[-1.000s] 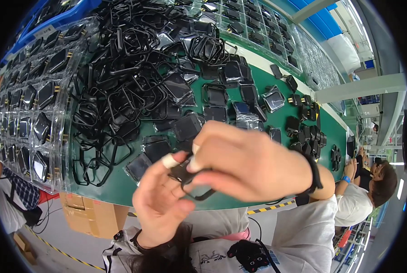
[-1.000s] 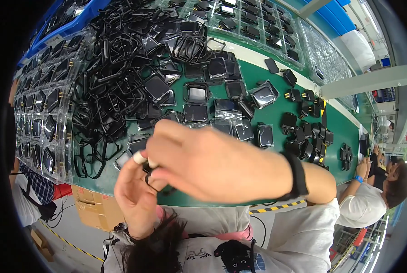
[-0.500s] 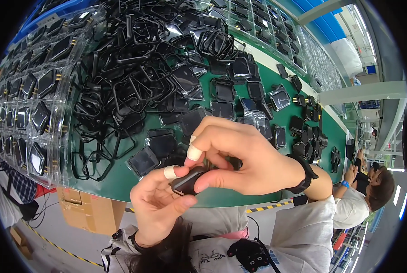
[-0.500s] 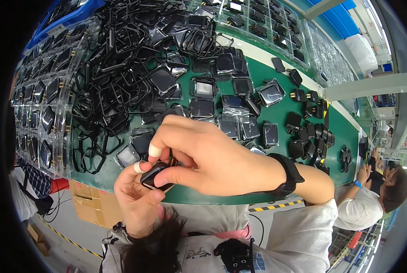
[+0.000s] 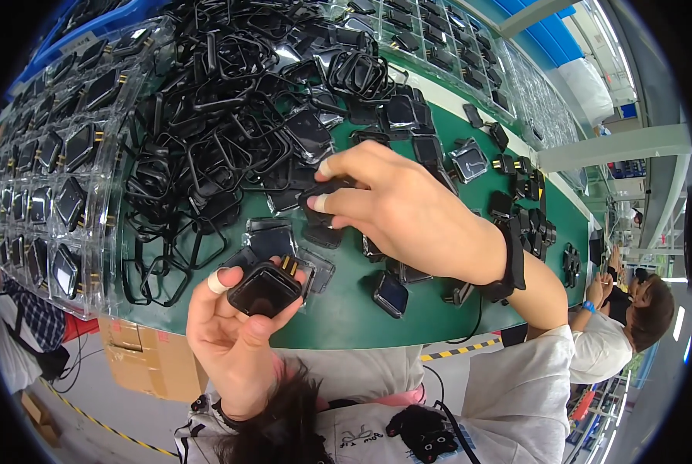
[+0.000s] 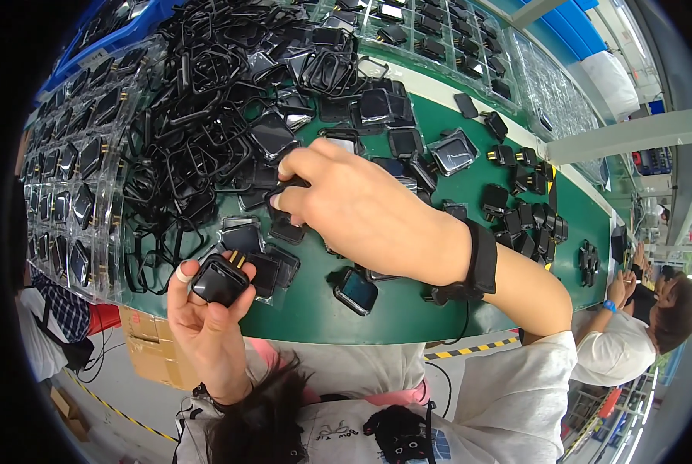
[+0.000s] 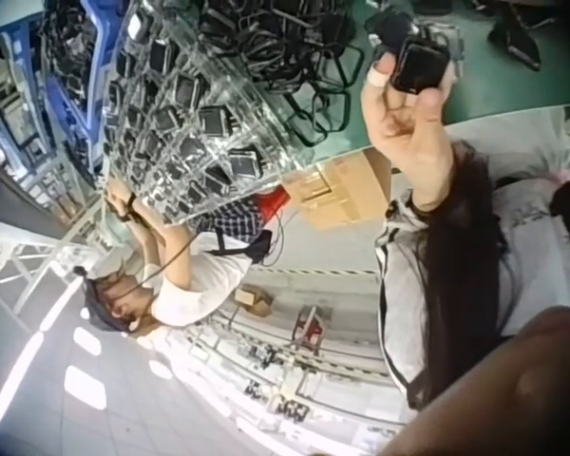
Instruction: The person picks up a smartwatch, peels a protective film from the screen, and presses the watch into a plastic frame by hand. They repeat this process for several smartwatches, placing the assembled units onto the table.
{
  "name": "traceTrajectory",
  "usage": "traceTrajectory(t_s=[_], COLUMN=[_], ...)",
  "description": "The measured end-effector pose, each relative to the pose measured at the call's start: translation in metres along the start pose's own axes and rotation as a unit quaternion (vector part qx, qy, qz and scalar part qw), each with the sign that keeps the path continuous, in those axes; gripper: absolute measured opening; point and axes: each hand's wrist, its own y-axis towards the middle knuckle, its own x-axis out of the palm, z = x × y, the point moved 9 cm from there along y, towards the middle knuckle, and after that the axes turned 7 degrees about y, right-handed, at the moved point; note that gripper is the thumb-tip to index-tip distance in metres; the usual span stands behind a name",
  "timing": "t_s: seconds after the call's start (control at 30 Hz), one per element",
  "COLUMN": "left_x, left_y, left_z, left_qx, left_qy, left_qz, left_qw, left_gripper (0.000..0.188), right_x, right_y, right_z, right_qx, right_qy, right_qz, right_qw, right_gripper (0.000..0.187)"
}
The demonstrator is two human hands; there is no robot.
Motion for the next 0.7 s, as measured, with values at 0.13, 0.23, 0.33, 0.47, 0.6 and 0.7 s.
traceTrajectory(t_s=[0.13,0.23,0.33,0.47,0.6,0.7], left_x=[0.003,0.004,0.027,0.050,0.055,0.063], left_y=[0.003,0.001,0.000,-0.007,-0.014,-0.015], left_z=[0.003,0.006,0.002,0.001,-0.006,-0.006], left_qx=[0.013,0.025,0.033,0.024,-0.017,0.015], left_qy=[0.001,-0.015,0.039,0.026,0.040,0.046], left_qz=[0.009,0.023,-0.057,-0.128,-0.071,-0.128], left_qw=[1.000,0.999,0.997,0.991,0.997,0.991], left_gripper=[0.054,0.048,0.048,0.050,0.060,0.057], right_x=[-0.015,-0.036,-0.043,-0.045,-0.039,-0.036], right_y=[-0.001,0.000,-0.011,-0.022,-0.034,-0.044], right_z=[-0.013,-0.033,-0.038,-0.039,-0.034,-0.027], right_qx=[0.010,0.019,0.039,0.060,0.103,0.146], right_qy=[0.023,0.118,0.197,0.295,0.327,0.333], right_qz=[0.035,0.031,0.054,0.108,0.109,0.119], right_qw=[0.999,0.992,0.978,0.948,0.933,0.924], right_gripper=[0.029,0.027,0.026,0.025,0.027,0.027])
